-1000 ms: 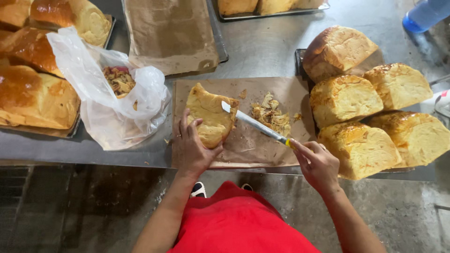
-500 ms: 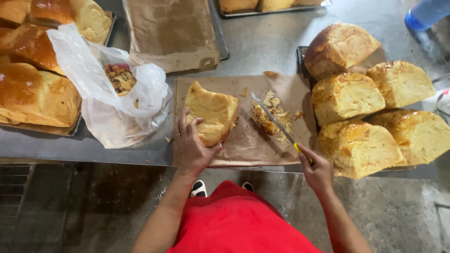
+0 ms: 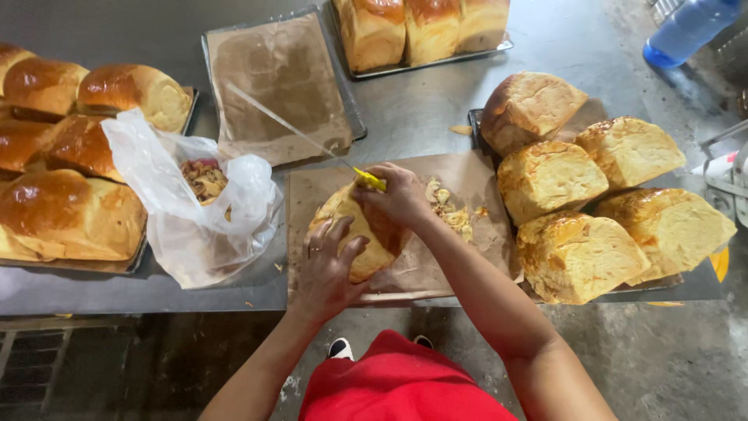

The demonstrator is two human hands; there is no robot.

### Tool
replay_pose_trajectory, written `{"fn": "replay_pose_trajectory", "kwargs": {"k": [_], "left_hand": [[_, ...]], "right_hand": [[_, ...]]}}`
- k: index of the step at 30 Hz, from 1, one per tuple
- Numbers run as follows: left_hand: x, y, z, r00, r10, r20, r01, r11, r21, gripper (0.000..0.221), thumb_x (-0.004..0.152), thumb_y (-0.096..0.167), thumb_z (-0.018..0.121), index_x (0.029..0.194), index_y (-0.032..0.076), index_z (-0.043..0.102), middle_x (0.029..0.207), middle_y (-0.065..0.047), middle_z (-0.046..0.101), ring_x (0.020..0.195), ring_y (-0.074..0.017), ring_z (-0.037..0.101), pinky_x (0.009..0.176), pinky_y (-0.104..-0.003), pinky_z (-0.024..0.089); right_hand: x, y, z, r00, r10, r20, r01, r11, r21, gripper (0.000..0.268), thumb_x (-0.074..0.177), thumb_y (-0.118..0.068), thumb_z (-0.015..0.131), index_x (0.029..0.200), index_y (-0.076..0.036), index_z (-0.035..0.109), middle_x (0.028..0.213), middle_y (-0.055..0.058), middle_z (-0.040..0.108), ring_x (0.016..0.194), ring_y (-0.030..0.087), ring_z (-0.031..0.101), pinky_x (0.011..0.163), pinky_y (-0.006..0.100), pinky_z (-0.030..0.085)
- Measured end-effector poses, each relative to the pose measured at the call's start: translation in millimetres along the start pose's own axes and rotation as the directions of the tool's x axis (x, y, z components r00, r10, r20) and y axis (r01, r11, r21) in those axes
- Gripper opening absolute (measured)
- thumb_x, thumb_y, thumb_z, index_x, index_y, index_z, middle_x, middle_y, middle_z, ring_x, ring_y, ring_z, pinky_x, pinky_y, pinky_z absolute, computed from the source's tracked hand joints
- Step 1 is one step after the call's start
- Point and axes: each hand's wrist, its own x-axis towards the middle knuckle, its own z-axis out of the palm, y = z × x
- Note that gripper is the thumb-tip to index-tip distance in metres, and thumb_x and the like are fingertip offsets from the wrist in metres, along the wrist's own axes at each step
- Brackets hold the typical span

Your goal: The person picks up loaves of bread, cuts them into pieces using a knife on a paper-lined surface, and arranges the resulting pieces and other loaves onto metal trays before carrying a tray to a rack.

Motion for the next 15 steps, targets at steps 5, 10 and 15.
{"fn": "replay_pose_trajectory", "kwargs": {"k": [5,10,15], "left_hand": [[-15,-17,1,0.992,-0.119,-0.026,0.117,0.99,-0.073,0.087,0.057,0.038,0.093,0.13,0.014,0.054,0.153,-0.018,0.038,0.139,-0.0428,0.036,0.113,-0.054,0.033],[-30,-42,11,0.926,-0.326,-0.189,0.26,0.916,-0.307,0.109,0.057,0.032,0.097,0.145,0.009,0.036,0.158,-0.028,0.028,0.147,-0.0459,0.029,0.118,-0.051,0.031],[-55,-42,50,0.82,-0.53,-0.215,0.36,0.77,-0.527,0.139,0.051,0.029,0.1,0.155,0.001,0.013,0.16,-0.028,0.021,0.147,-0.0421,0.026,0.119,-0.051,0.025]], "right_hand": [[-3,59,-17,0.983,0.168,-0.072,-0.169,0.986,-0.008,0.024,0.088,-0.027,0.084,0.099,-0.006,0.077,0.084,0.006,0.075,0.075,0.015,0.068,0.07,0.031,0.055],[-6,144,-65,0.853,0.503,0.14,-0.457,0.848,-0.267,0.038,0.081,-0.04,0.083,0.105,-0.011,0.081,0.089,0.01,0.081,0.076,0.017,0.074,0.07,0.036,0.059],[48,248,-68,0.921,0.185,-0.344,-0.364,0.724,-0.586,0.05,0.082,-0.04,0.078,0.125,-0.014,0.074,0.115,0.017,0.072,0.105,0.036,0.068,0.087,0.047,0.055]]}}
